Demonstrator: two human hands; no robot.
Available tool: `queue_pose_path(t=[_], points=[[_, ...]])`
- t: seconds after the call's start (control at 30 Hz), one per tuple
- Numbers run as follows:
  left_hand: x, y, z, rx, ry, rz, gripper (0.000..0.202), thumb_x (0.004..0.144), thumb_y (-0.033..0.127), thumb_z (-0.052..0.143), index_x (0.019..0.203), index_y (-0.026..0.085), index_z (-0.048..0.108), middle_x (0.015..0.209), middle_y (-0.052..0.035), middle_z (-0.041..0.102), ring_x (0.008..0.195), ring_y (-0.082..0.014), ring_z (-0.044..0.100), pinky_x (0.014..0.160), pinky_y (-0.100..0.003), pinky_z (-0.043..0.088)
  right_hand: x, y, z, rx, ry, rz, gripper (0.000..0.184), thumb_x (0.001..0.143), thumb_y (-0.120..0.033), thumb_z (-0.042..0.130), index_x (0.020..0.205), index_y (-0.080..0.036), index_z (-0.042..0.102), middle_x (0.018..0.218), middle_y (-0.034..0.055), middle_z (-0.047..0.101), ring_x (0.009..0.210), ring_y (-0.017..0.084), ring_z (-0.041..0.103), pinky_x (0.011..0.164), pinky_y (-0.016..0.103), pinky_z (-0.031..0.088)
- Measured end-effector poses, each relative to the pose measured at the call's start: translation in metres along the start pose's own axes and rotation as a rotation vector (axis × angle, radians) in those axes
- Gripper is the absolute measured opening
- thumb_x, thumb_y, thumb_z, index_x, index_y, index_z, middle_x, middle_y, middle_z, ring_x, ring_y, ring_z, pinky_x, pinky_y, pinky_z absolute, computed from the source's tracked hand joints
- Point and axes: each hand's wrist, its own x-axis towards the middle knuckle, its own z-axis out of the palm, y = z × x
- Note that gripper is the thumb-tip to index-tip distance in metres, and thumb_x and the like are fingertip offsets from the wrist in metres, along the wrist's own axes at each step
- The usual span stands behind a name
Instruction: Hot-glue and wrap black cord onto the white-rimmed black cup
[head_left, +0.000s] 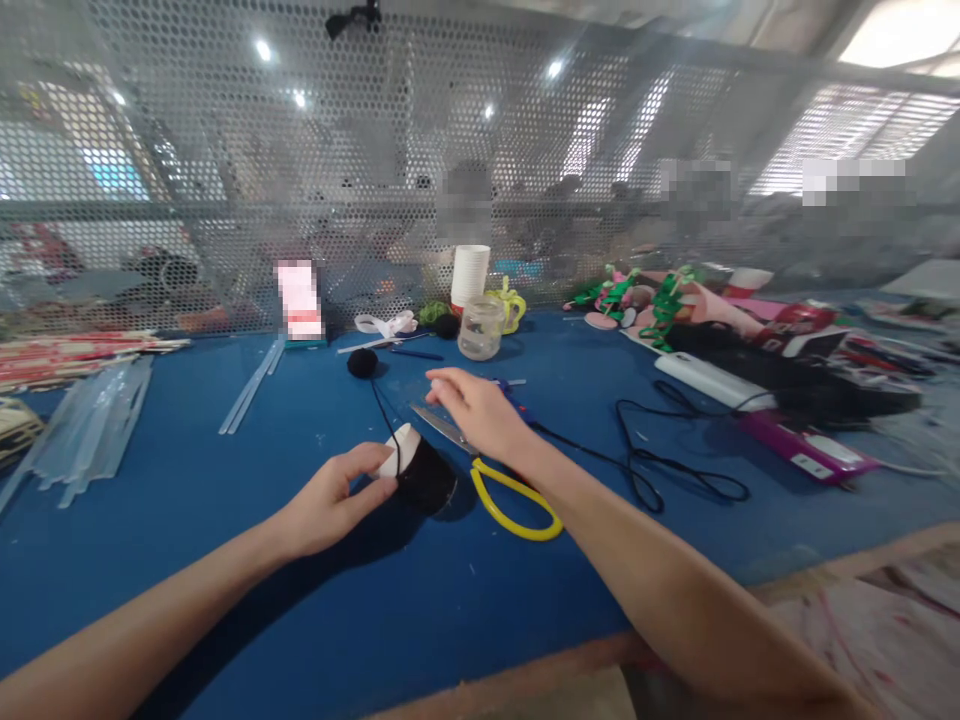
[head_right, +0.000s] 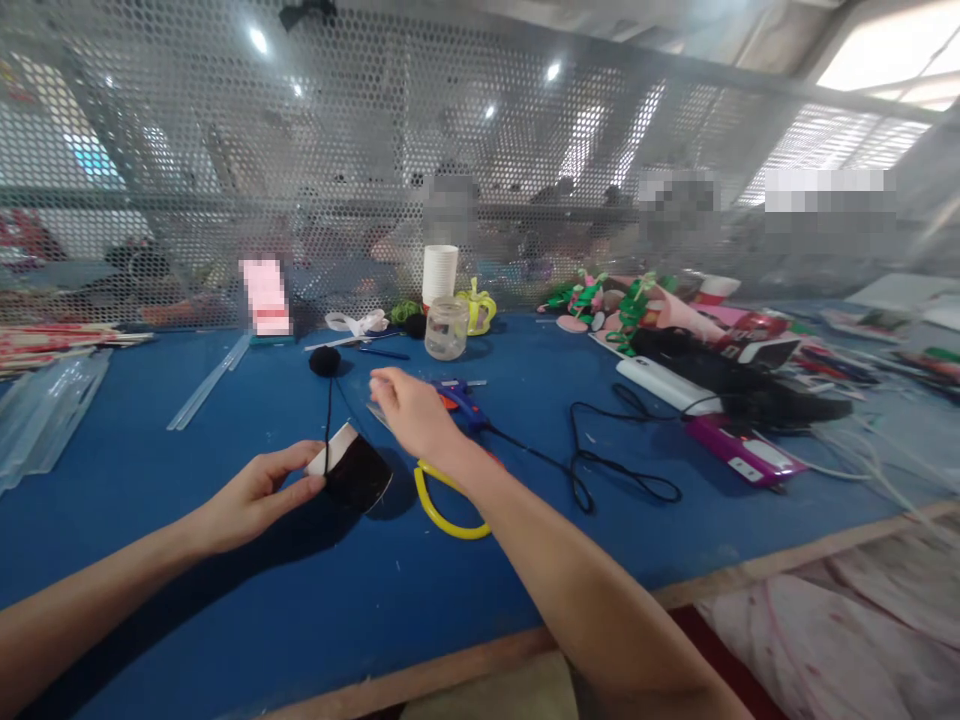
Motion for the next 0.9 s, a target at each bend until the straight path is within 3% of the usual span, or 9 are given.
queue_pose_path(t=[0.07, 0.17, 0.27, 0.43, 0.5, 0.67, 0.8, 0.9], points=[[0.0, -0.001, -0.001, 0.012, 0.013, -0.005, 0.02, 0.08, 0.026, 0.04, 0.081, 0.013, 0.054, 0.085, -0.0058, 0.054, 0.081, -0.017, 0.048, 0.076, -0.026, 0.038, 0.011, 0.01, -0.016, -0.208, -0.012, 0.1, 0.028, 0.084, -0.024, 0.034, 0.102, -0.017, 0.053, 0.09, 0.0057, 0.063, 0.085, 0.015, 0.057, 0.073, 0.025, 0.04], [0.001, -0.003, -0.002, 0.023, 0.044, -0.028, 0.021, 0.079, 0.029, 0.04, 0.08, 0.013, 0.053, 0.084, -0.0056, 0.054, 0.082, -0.0177, 0.049, 0.076, -0.027, 0.038, 0.024, 0.031, -0.035, -0.35, -0.032, 0.202, 0.022, 0.08, -0.02, 0.04, 0.088, -0.014, 0.059, 0.088, 0.0106, 0.063, 0.088, 0.022, 0.056, 0.074, 0.029, 0.038], [0.002, -0.006, -0.002, 0.038, 0.089, -0.071, 0.023, 0.078, 0.032, 0.04, 0.075, 0.013, 0.052, 0.081, -0.0051, 0.054, 0.082, -0.0189, 0.049, 0.077, -0.029, 0.038, 0.027, 0.052, -0.039, -0.452, -0.148, 0.314, 0.013, 0.074, -0.018, 0.051, 0.074, -0.01, 0.061, 0.08, 0.0149, 0.062, 0.083, 0.027, 0.057, 0.07, 0.033, 0.04], [0.003, -0.009, -0.002, 0.057, 0.112, -0.11, 0.023, 0.078, 0.033, 0.039, 0.073, 0.014, 0.05, 0.077, -0.0039, 0.052, 0.081, -0.0188, 0.049, 0.077, -0.03, 0.038, 0.017, 0.069, -0.025, -0.509, -0.25, 0.405, 0.024, 0.08, -0.028, 0.047, 0.1, -0.016, 0.051, 0.102, 0.0064, 0.053, 0.086, 0.016, 0.053, 0.072, 0.035, 0.044], [0.003, -0.01, -0.002, 0.061, 0.112, -0.117, 0.022, 0.077, 0.033, 0.039, 0.072, 0.014, 0.05, 0.077, -0.0039, 0.052, 0.08, -0.0189, 0.049, 0.076, -0.03, 0.038, 0.016, 0.07, -0.023, -0.496, -0.224, 0.419, 0.025, 0.08, -0.027, 0.047, 0.102, -0.015, 0.05, 0.103, 0.007, 0.052, 0.088, 0.017, 0.053, 0.074, 0.035, 0.044], [0.004, -0.009, -0.003, 0.061, 0.101, -0.14, 0.025, 0.078, 0.034, 0.037, 0.07, 0.013, 0.048, 0.081, -0.0055, 0.052, 0.08, -0.0191, 0.048, 0.075, -0.031, 0.037, 0.014, 0.066, -0.033, -0.362, -0.095, 0.41, 0.022, 0.067, -0.013, 0.056, 0.088, -0.008, 0.056, 0.084, 0.014, 0.059, 0.084, 0.025, 0.055, 0.07, 0.031, 0.041], [0.004, -0.011, -0.005, 0.012, 0.096, -0.159, 0.026, 0.078, 0.036, 0.038, 0.076, 0.013, 0.049, 0.081, -0.005, 0.052, 0.079, -0.0187, 0.047, 0.075, -0.03, 0.037, 0.005, 0.05, -0.04, -0.17, -0.015, 0.351, 0.028, 0.069, -0.017, 0.047, 0.096, -0.011, 0.05, 0.078, 0.0067, 0.06, 0.068, 0.016, 0.058, 0.057, 0.024, 0.042], [0.003, -0.013, -0.005, -0.018, 0.097, -0.186, 0.027, 0.078, 0.038, 0.038, 0.077, 0.013, 0.05, 0.078, -0.0038, 0.052, 0.077, -0.018, 0.048, 0.073, -0.028, 0.038, -0.008, 0.033, -0.039, 0.03, -0.057, 0.323, 0.017, 0.07, -0.022, 0.046, 0.083, -0.012, 0.051, 0.063, 0.0017, 0.057, 0.055, 0.012, 0.055, 0.048, 0.021, 0.042]])
